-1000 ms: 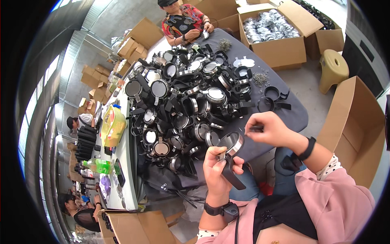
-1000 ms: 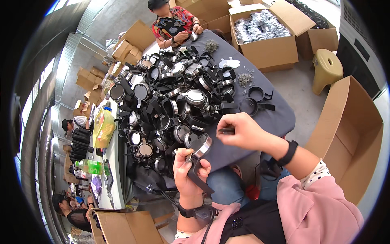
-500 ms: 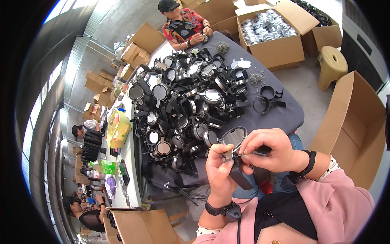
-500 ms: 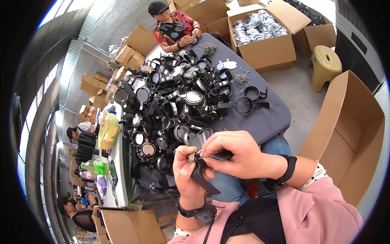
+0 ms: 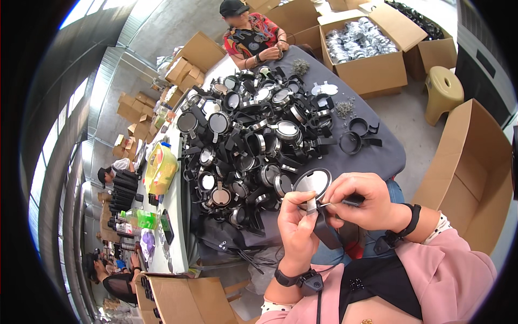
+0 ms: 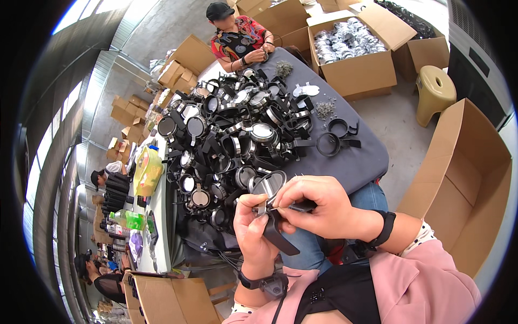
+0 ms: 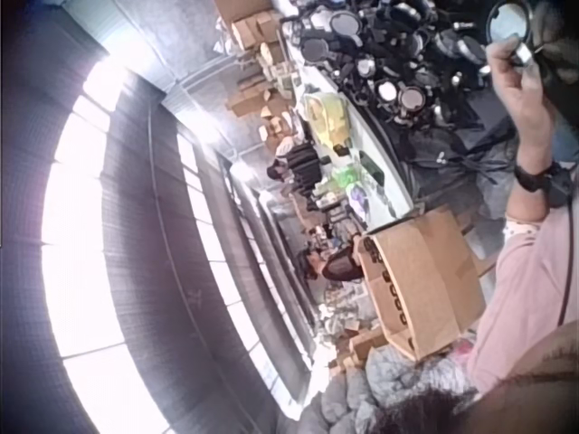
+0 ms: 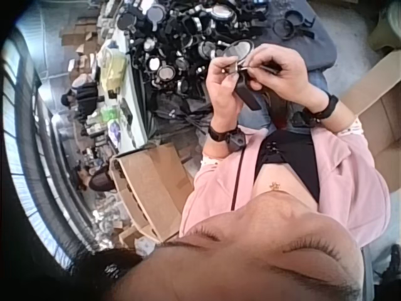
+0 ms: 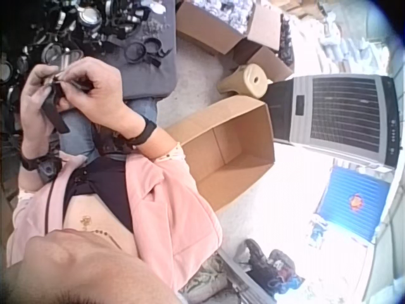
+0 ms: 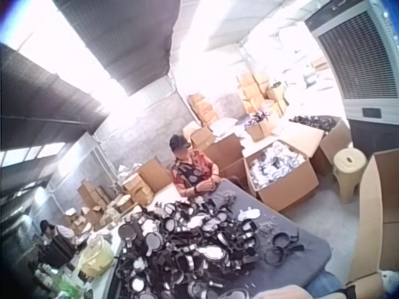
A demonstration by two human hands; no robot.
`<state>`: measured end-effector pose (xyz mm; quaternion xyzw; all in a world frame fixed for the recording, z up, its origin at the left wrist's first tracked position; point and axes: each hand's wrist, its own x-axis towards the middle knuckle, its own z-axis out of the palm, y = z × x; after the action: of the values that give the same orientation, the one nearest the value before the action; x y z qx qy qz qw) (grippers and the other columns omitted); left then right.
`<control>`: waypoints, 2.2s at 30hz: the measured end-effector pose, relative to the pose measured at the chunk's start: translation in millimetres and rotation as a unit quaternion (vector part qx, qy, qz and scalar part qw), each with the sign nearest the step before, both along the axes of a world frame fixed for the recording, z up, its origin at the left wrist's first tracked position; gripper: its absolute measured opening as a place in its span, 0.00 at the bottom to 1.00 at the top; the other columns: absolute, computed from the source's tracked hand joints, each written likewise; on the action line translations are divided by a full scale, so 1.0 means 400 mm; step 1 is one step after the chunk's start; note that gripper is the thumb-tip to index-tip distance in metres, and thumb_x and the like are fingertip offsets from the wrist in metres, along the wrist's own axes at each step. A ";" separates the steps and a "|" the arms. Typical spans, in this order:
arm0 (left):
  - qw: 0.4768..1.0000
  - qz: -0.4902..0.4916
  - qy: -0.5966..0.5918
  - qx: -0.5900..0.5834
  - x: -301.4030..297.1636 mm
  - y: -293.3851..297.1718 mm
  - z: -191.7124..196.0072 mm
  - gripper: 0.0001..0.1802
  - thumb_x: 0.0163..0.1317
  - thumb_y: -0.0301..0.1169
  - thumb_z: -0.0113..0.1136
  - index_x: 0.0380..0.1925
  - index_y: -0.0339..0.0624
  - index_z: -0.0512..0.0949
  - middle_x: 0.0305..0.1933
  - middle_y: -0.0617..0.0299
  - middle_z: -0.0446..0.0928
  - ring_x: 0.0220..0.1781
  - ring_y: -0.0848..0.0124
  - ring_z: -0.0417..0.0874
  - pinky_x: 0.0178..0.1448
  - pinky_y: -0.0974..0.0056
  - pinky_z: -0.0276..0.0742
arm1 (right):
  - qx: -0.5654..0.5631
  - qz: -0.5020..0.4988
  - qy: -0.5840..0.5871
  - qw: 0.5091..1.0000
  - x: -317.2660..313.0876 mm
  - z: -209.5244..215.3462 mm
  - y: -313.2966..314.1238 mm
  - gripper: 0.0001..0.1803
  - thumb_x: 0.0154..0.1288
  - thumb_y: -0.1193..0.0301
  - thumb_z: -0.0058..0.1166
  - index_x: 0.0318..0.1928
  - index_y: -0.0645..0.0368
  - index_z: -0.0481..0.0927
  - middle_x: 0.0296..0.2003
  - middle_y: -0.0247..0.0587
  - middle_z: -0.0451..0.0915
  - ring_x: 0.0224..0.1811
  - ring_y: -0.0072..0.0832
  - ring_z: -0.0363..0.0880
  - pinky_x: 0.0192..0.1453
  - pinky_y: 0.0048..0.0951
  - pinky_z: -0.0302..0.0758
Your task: The recorder is attaching small metal clips to circular headphone components at a factory assembly table.
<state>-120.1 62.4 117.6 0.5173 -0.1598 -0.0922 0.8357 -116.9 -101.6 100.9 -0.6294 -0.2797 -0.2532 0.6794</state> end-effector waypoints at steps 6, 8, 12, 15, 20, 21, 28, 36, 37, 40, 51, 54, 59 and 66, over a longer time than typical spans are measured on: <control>0.999 0.008 -0.030 0.014 -0.003 0.006 -0.001 0.14 0.62 0.24 0.50 0.49 0.35 0.65 0.45 0.44 0.76 0.39 0.60 0.84 0.38 0.59 0.87 | -0.060 -0.059 -0.020 0.996 -0.007 0.017 -0.006 0.11 0.50 0.83 0.63 0.35 0.60 0.78 0.37 0.41 0.73 0.33 0.32 0.78 0.37 0.28 0.76; 0.999 -0.032 -0.042 0.002 -0.002 0.015 -0.003 0.14 0.65 0.23 0.49 0.49 0.35 0.64 0.48 0.45 0.74 0.44 0.59 0.83 0.42 0.56 0.87 | -0.092 -0.055 -0.024 0.994 -0.012 0.023 -0.009 0.12 0.49 0.84 0.63 0.36 0.60 0.78 0.38 0.41 0.71 0.35 0.32 0.76 0.37 0.29 0.75; 0.999 -0.030 -0.037 0.014 -0.002 0.016 -0.004 0.14 0.65 0.24 0.49 0.49 0.35 0.64 0.48 0.46 0.75 0.43 0.60 0.84 0.42 0.57 0.87 | -0.102 -0.022 0.012 0.994 -0.002 0.018 -0.016 0.14 0.47 0.83 0.63 0.36 0.60 0.78 0.37 0.41 0.72 0.37 0.34 0.76 0.39 0.30 0.74; 0.998 -0.031 -0.040 0.022 0.000 0.017 -0.007 0.14 0.65 0.24 0.49 0.50 0.35 0.64 0.47 0.46 0.75 0.42 0.60 0.84 0.42 0.58 0.87 | -0.119 -0.028 0.008 0.992 -0.001 0.017 -0.016 0.14 0.47 0.83 0.63 0.37 0.60 0.78 0.36 0.41 0.73 0.36 0.35 0.76 0.38 0.30 0.74; 0.999 -0.030 -0.025 0.027 0.003 0.014 -0.004 0.14 0.66 0.24 0.49 0.50 0.35 0.65 0.47 0.46 0.75 0.42 0.60 0.84 0.43 0.58 0.86 | -0.130 -0.030 -0.016 0.991 -0.003 0.025 -0.027 0.14 0.46 0.83 0.63 0.37 0.60 0.78 0.36 0.41 0.73 0.36 0.36 0.76 0.38 0.31 0.74; 0.999 -0.031 -0.020 0.037 0.003 0.012 -0.003 0.14 0.66 0.24 0.49 0.50 0.35 0.65 0.46 0.46 0.76 0.42 0.60 0.84 0.43 0.58 0.86 | -0.145 -0.012 -0.006 0.989 0.008 0.023 -0.038 0.15 0.45 0.83 0.63 0.37 0.59 0.78 0.37 0.41 0.73 0.37 0.37 0.76 0.39 0.31 0.75; 0.998 -0.037 0.016 0.057 -0.002 0.004 0.014 0.14 0.66 0.24 0.48 0.51 0.35 0.65 0.44 0.48 0.77 0.39 0.61 0.85 0.41 0.60 0.85 | -0.193 -0.008 -0.078 0.978 0.006 0.037 -0.048 0.23 0.38 0.84 0.65 0.41 0.60 0.81 0.33 0.40 0.74 0.28 0.33 0.77 0.28 0.28 0.73; 0.996 -0.013 0.007 0.090 -0.007 -0.006 0.025 0.16 0.63 0.24 0.50 0.50 0.33 0.70 0.45 0.47 0.77 0.34 0.62 0.84 0.36 0.63 0.84 | -0.268 -0.042 -0.128 0.954 0.005 0.045 -0.058 0.29 0.33 0.84 0.64 0.45 0.59 0.81 0.30 0.39 0.71 0.24 0.33 0.74 0.24 0.29 0.71; 0.995 -0.020 0.006 0.095 -0.007 -0.004 0.022 0.15 0.63 0.24 0.50 0.50 0.33 0.70 0.44 0.47 0.77 0.34 0.63 0.84 0.36 0.63 0.84 | -0.271 -0.042 -0.118 0.955 0.005 0.040 -0.059 0.30 0.33 0.85 0.64 0.45 0.59 0.81 0.30 0.39 0.71 0.24 0.33 0.74 0.24 0.28 0.71; 0.995 -0.030 -0.008 0.098 -0.009 0.003 0.023 0.13 0.63 0.24 0.50 0.47 0.32 0.72 0.43 0.47 0.78 0.34 0.63 0.85 0.36 0.65 0.85 | -0.213 -0.019 -0.104 0.971 0.002 0.025 -0.047 0.23 0.39 0.81 0.65 0.42 0.56 0.81 0.30 0.37 0.69 0.24 0.33 0.74 0.24 0.30 0.72; 0.995 -0.020 0.015 0.093 -0.005 0.013 0.010 0.14 0.66 0.22 0.46 0.51 0.31 0.69 0.41 0.49 0.79 0.36 0.63 0.85 0.42 0.62 0.84 | -0.151 0.012 -0.064 0.986 0.018 0.011 -0.039 0.23 0.41 0.82 0.66 0.43 0.56 0.82 0.30 0.38 0.72 0.28 0.32 0.76 0.29 0.29 0.73; 0.996 -0.024 0.023 0.081 -0.006 0.008 0.016 0.15 0.66 0.22 0.46 0.52 0.30 0.69 0.41 0.49 0.79 0.38 0.63 0.85 0.42 0.62 0.84 | -0.168 0.016 -0.062 0.984 -0.005 0.027 -0.032 0.22 0.44 0.82 0.62 0.44 0.56 0.81 0.31 0.39 0.70 0.31 0.34 0.75 0.30 0.30 0.73; 0.993 -0.011 0.015 0.116 -0.007 0.005 0.018 0.19 0.62 0.22 0.47 0.53 0.29 0.70 0.49 0.47 0.76 0.38 0.64 0.84 0.38 0.61 0.86 | -0.236 -0.002 -0.090 0.968 0.015 0.019 -0.041 0.24 0.42 0.82 0.60 0.46 0.59 0.80 0.29 0.38 0.68 0.27 0.34 0.73 0.27 0.30 0.72; 0.993 -0.013 0.022 0.112 -0.007 0.003 0.020 0.23 0.61 0.22 0.47 0.58 0.30 0.69 0.48 0.46 0.77 0.35 0.62 0.85 0.38 0.62 0.85 | -0.245 0.006 -0.130 0.961 0.020 0.017 -0.038 0.24 0.43 0.81 0.59 0.47 0.61 0.78 0.29 0.41 0.66 0.25 0.35 0.72 0.25 0.31 0.72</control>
<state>-123.1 63.6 125.6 0.6032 -0.1365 -0.1315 0.7747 -108.9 -117.0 107.8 -0.7365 -0.4226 -0.2530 0.4637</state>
